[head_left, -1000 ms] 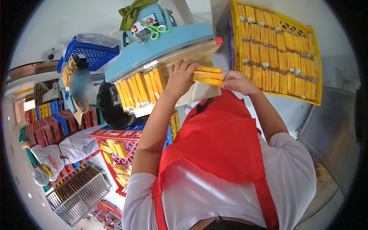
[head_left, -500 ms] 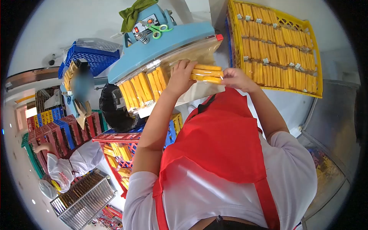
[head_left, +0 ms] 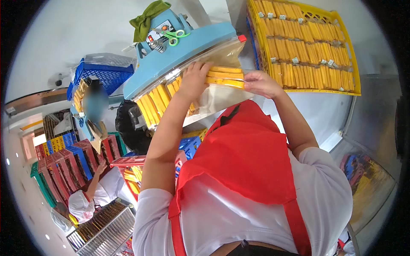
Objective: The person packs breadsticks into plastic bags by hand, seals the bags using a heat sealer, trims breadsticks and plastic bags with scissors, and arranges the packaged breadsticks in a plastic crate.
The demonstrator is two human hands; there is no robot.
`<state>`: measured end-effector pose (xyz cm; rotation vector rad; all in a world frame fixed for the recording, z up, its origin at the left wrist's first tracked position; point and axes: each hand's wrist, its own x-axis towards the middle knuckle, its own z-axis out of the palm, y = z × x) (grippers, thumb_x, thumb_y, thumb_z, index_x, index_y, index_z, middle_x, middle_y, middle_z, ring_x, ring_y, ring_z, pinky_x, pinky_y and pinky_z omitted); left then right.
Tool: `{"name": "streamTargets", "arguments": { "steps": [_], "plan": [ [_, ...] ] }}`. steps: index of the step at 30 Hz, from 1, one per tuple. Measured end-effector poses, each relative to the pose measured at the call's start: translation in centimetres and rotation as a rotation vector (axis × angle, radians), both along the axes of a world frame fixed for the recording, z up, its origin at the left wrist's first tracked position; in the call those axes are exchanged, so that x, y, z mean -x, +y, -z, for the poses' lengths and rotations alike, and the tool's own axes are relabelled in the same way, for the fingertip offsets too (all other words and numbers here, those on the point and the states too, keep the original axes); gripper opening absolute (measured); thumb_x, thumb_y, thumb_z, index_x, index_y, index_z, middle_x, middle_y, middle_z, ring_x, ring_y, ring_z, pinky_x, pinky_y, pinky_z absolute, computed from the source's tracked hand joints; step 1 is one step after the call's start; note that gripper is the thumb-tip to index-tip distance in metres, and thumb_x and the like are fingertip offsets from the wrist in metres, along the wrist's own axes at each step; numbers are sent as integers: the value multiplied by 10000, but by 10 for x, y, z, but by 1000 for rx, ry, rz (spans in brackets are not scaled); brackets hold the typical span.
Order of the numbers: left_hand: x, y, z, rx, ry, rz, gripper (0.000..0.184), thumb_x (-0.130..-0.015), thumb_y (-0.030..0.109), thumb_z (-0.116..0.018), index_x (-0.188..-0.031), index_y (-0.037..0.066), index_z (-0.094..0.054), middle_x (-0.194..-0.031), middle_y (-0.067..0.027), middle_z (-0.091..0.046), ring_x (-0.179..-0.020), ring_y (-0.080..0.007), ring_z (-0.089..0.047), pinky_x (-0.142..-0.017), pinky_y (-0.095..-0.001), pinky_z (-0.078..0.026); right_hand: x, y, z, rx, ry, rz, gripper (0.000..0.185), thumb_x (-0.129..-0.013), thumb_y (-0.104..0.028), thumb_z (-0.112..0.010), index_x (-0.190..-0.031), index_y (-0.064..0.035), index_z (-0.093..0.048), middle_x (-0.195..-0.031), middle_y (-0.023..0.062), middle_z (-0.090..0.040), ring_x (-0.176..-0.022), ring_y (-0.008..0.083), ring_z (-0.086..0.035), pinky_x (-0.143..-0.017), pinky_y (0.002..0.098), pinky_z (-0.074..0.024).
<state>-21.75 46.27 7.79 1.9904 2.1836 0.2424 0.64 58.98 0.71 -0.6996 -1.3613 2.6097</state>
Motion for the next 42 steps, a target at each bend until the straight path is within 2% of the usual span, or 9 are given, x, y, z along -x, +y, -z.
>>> {"name": "streamTargets", "arguments": {
  "steps": [4,9,12,17,22,30,32,37,42],
  "plan": [
    [6,-2,6,90,27,17,707,-557,82,-713,-1193,141,-408,-1132,-127,-445,-1061,-322,-419,-912,-407,-360,-19,11,10,-129,-124,-70,318,-755,-92,-624,-1043,25,-557,-932,62,-579,-817,108,-550,-723,233,-457],
    [7,0,7,99,-1,0,651,-595,65,-680,-1186,135,-416,-1146,-117,-439,-1088,-315,-408,-904,-417,-357,-27,9,2,-94,-69,-10,341,-761,-110,-622,-1063,30,-547,-951,69,-575,-823,111,-543,-715,225,-452],
    [5,3,2,83,-110,49,732,-579,76,-704,-1229,141,-375,-1174,-144,-423,-1076,-333,-415,-935,-401,-347,-11,-2,-1,-116,-112,-4,326,-760,-108,-621,-1048,26,-550,-961,74,-572,-826,116,-542,-710,220,-449],
    [7,0,0,58,-329,82,631,-625,49,-674,-1197,168,-435,-1255,-165,-366,-1148,-339,-367,-967,-388,-326,-5,-8,-4,-117,-36,68,291,-757,-107,-624,-1022,-7,-560,-952,70,-570,-834,115,-543,-698,217,-450],
    [8,-4,1,-87,-250,194,514,-660,43,-645,-1132,204,-516,-1247,-162,-372,-1129,-335,-387,-947,-383,-345,-15,-7,25,-1,-32,114,300,-761,-137,-619,-1038,-38,-561,-949,68,-573,-835,107,-540,-730,246,-449],
    [15,-3,2,-64,-231,188,472,-697,67,-617,-1128,240,-532,-1226,-131,-392,-1140,-326,-372,-954,-378,-338,-73,23,-8,-107,-173,67,316,-736,-79,-592,-1029,36,-561,-935,91,-580,-785,145,-548,-709,256,-457],
    [14,-3,3,-57,-218,180,463,-706,78,-605,-1136,228,-521,-1231,-133,-388,-1156,-332,-356,-970,-392,-319,-112,40,-11,-104,-252,130,293,-732,-70,-588,-1005,36,-573,-921,100,-590,-769,149,-552,-687,271,-463],
    [12,-4,-1,-86,-156,207,473,-701,72,-586,-1149,195,-500,-1244,-143,-378,-1163,-350,-346,-980,-421,-298,-183,63,-27,-99,-159,377,247,-742,-77,-576,-965,30,-589,-900,106,-602,-748,177,-562,-645,302,-465],
    [14,-13,-24,-254,-244,104,490,-689,63,-580,-1163,132,-478,-1219,-164,-404,-1144,-357,-368,-963,-410,-316,-161,60,-57,-98,128,584,280,-763,-93,-574,-1010,36,-560,-973,120,-580,-833,197,-556,-665,309,-467]
  ]
}}
